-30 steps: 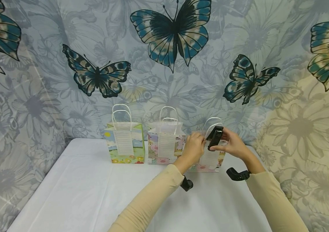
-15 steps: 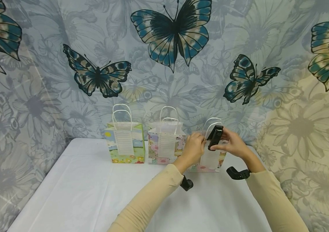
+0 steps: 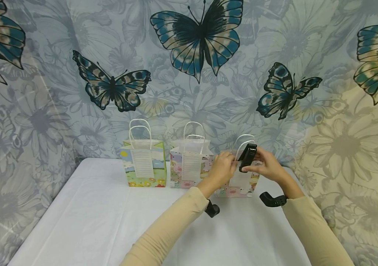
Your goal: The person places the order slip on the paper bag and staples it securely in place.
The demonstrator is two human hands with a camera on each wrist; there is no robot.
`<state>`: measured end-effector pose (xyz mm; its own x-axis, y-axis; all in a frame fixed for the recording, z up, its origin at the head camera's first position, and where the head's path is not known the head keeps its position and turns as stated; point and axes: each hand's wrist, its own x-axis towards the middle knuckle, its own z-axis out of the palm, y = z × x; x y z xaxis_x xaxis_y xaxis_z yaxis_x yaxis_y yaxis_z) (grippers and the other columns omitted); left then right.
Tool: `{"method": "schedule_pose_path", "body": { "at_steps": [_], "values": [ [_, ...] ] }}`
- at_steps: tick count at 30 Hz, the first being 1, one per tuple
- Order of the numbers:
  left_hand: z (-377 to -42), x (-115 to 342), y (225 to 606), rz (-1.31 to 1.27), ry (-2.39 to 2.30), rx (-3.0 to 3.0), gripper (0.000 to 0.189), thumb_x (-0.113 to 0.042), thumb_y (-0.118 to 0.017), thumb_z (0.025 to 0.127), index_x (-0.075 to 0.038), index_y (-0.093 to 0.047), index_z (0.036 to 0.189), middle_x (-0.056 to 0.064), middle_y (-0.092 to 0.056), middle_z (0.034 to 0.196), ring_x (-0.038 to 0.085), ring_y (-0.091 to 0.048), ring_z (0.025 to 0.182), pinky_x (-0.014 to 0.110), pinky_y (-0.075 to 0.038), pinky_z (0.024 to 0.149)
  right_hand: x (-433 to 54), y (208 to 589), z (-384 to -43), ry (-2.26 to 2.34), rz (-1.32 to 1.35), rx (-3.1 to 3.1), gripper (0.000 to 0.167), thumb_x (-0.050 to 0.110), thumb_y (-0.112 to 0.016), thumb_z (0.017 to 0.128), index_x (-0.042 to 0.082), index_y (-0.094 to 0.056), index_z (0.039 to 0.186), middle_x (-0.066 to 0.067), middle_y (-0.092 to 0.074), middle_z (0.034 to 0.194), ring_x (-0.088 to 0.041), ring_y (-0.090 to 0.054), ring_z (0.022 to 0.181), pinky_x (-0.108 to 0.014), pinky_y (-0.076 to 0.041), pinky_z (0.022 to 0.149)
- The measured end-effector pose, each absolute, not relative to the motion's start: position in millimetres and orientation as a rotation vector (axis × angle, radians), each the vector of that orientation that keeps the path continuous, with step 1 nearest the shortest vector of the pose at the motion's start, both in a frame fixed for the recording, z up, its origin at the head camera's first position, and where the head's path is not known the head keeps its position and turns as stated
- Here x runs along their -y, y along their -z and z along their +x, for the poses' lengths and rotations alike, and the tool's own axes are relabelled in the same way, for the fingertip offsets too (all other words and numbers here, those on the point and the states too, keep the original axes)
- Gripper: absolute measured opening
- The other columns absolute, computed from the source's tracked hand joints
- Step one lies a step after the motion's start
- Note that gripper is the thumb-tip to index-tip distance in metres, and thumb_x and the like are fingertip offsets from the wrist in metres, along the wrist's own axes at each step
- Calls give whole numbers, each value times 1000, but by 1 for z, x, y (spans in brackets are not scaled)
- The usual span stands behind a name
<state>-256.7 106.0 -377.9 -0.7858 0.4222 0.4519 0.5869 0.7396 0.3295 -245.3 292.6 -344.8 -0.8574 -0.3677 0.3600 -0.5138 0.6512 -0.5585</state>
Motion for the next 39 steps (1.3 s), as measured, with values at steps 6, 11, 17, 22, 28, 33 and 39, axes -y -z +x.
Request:
{"method": "schedule_pose_path", "body": {
  "at_steps": [6, 11, 17, 22, 28, 33, 39],
  "values": [
    [-255, -104, 376, -812, 606, 2658, 41, -34, -69, 88, -13, -60, 123, -1, -62, 124, 15, -53, 123, 30, -45, 101, -296, 348, -244, -1014, 672, 2643, 47, 10, -80, 77, 1, -58, 117, -17, -68, 107, 23, -52, 89, -48, -54, 86],
    [-256, -103, 375, -845, 597, 2666, 53, -43, -71, 85, -14, -57, 128, -2, -60, 129, 15, -51, 127, 31, -46, 101, -297, 351, -245, -1084, 708, 2578, 46, 5, -81, 74, -2, -60, 114, 12, -66, 102, 20, -56, 90, -25, -56, 83],
    [-259, -104, 376, -865, 612, 2641, 54, -52, -69, 84, -18, -60, 125, -3, -62, 128, 14, -52, 125, 30, -46, 97, -300, 355, -246, -1211, 751, 2498, 43, -3, -80, 72, -6, -61, 111, 32, -60, 97, 16, -59, 87, -9, -50, 79],
    [-262, -105, 377, -849, 629, 2643, 56, -54, -71, 81, -19, -62, 123, -4, -63, 129, 12, -54, 124, 30, -46, 98, -299, 356, -247, -1257, 776, 2473, 46, -4, -80, 71, -8, -62, 113, 30, -62, 97, 14, -61, 88, -10, -51, 79],
    [-262, -105, 378, -842, 700, 2627, 54, -53, -73, 80, -20, -63, 122, -4, -65, 126, 12, -55, 122, 31, -46, 96, -298, 356, -246, -1283, 767, 2480, 48, -3, -80, 72, -8, -61, 116, 29, -63, 98, 14, -62, 88, -10, -52, 79],
    [-262, -105, 378, -835, 702, 2624, 53, -53, -73, 80, -20, -64, 120, -4, -66, 122, 12, -58, 117, 30, -46, 94, -298, 356, -246, -1274, 753, 2494, 48, -2, -80, 72, -7, -61, 116, 29, -62, 98, 14, -61, 89, -10, -52, 79],
    [-261, -104, 375, -829, 620, 2608, 54, -57, -72, 79, -19, -66, 117, -5, -69, 111, 11, -63, 105, 28, -46, 87, -298, 357, -246, -1254, 728, 2509, 49, -1, -81, 72, -8, -61, 116, 31, -61, 98, 16, -60, 89, -9, -51, 80]
  ]
}}
